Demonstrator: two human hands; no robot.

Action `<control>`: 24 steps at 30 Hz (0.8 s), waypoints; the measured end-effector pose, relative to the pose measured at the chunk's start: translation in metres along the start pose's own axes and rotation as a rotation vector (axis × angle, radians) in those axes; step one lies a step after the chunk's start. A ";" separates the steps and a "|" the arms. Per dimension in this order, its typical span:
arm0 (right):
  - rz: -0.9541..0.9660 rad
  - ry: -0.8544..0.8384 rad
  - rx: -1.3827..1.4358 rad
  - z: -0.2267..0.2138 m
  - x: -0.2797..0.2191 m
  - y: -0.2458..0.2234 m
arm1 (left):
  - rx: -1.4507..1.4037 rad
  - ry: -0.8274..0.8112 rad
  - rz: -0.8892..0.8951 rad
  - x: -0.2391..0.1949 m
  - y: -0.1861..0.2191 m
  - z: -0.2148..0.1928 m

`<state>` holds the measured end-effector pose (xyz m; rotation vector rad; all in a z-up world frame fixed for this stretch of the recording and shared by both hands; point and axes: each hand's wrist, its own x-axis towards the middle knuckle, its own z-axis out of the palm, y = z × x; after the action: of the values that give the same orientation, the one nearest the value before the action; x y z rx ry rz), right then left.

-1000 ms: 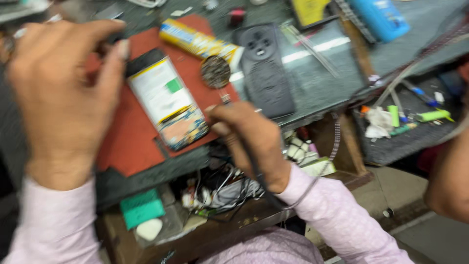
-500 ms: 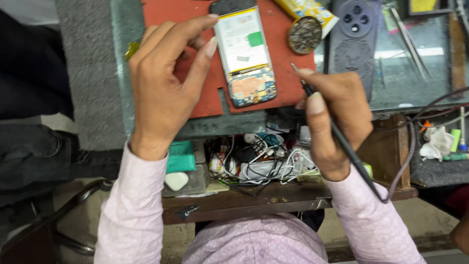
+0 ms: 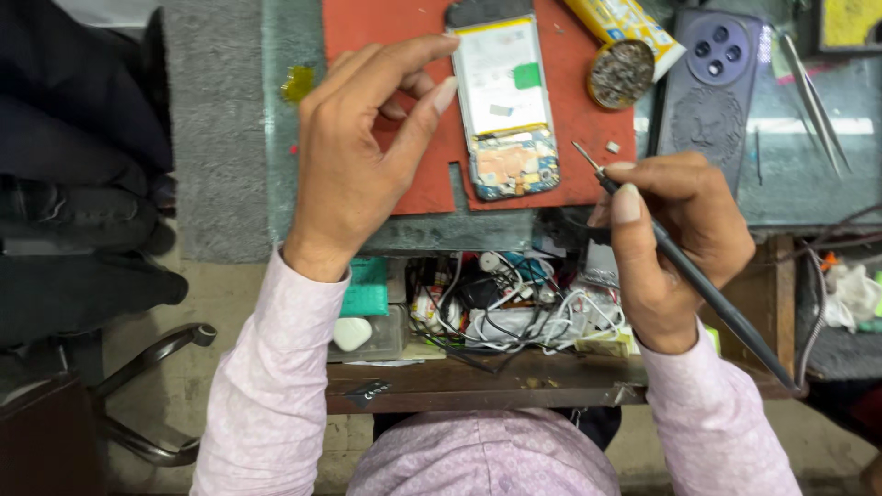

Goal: The person uses a soldering iron and flux to work on the motherboard of a disassembled smartphone. They repeatedly apply flux and solder to specific points on the circuit board while handling the phone's back cover and battery.

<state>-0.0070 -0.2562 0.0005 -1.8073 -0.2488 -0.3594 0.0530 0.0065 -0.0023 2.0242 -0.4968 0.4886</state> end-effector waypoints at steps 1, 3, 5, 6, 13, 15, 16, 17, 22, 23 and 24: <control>-0.034 -0.027 -0.023 0.003 0.002 0.001 | -0.025 0.003 -0.007 0.001 0.000 -0.001; -0.090 -0.062 -0.092 0.001 0.002 -0.001 | -0.060 0.004 -0.018 0.004 0.001 0.001; -0.133 -0.073 -0.137 0.002 0.005 0.000 | -0.059 0.001 -0.022 0.005 0.006 -0.001; -0.137 -0.073 -0.147 0.001 0.005 0.000 | -0.056 -0.017 -0.053 0.005 0.008 -0.002; 0.002 -0.057 0.004 0.004 0.001 0.004 | -0.016 -0.202 -0.033 0.009 0.018 -0.005; -0.045 -0.078 -0.074 0.003 0.001 0.004 | -0.036 -0.258 0.011 0.006 0.021 -0.006; -0.098 -0.091 -0.113 0.003 0.002 0.005 | -0.040 -0.280 0.050 0.005 0.023 -0.007; -0.150 -0.105 -0.152 0.003 0.003 0.005 | -0.043 -0.302 0.089 0.004 0.024 -0.007; -0.251 -0.165 -0.230 0.005 0.003 0.005 | 0.019 -0.339 0.119 0.001 0.025 -0.005; -0.245 -0.166 -0.235 0.004 0.003 0.005 | 0.024 -0.347 0.126 0.001 0.025 -0.004; -0.243 -0.165 -0.238 0.005 0.004 0.005 | 0.032 -0.345 0.124 0.001 0.025 -0.004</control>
<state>-0.0007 -0.2527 -0.0038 -2.0495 -0.5642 -0.4244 0.0402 -0.0013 0.0186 2.1269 -0.8318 0.2205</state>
